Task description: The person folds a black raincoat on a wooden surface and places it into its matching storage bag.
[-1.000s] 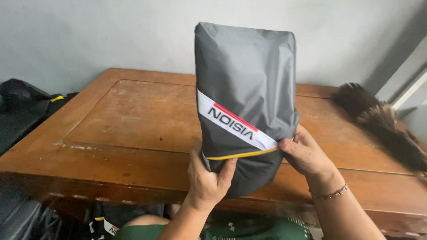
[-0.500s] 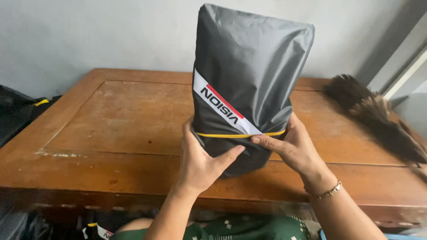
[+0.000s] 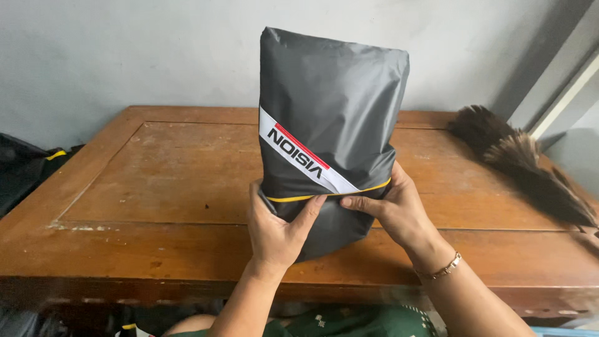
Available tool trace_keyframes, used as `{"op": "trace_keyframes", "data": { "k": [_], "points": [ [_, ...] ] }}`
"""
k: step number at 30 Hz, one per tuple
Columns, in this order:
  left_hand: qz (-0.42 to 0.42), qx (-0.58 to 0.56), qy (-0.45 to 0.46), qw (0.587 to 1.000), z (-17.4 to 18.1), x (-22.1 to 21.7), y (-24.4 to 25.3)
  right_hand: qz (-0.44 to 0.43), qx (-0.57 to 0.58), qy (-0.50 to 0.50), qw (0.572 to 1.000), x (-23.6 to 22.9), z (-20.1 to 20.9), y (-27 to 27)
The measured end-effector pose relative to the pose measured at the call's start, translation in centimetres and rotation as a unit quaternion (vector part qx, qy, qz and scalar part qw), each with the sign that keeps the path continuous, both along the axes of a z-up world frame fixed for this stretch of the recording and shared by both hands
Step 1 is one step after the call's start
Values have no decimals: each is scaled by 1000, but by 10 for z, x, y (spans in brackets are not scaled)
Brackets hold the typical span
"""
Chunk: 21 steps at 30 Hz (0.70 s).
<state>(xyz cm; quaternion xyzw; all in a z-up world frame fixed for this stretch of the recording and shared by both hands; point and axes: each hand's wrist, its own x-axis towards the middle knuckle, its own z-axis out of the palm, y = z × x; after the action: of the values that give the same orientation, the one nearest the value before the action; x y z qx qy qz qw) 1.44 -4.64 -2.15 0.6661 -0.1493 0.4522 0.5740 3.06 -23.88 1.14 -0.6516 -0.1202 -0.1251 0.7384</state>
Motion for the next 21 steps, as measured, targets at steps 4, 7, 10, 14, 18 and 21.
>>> {"op": "trace_keyframes", "data": {
  "k": [4,7,10,14,18,21],
  "points": [
    [-36,-14,22,999,5,-8,7,-10,-8,-20,1000,5,-4,1],
    [-54,-3,51,997,12,-12,18,-7,-32,-29,999,6,0,-1],
    [-78,14,43,996,34,-21,23,11,-50,-24,998,-2,9,-3],
    [-121,54,25,991,59,-25,28,114,14,0,993,8,-15,-27],
    [-79,79,16,994,41,-9,27,179,88,-23,980,-2,-3,-25],
    [-77,36,24,996,24,-4,20,160,75,-37,984,-4,3,-19]
  ]
}}
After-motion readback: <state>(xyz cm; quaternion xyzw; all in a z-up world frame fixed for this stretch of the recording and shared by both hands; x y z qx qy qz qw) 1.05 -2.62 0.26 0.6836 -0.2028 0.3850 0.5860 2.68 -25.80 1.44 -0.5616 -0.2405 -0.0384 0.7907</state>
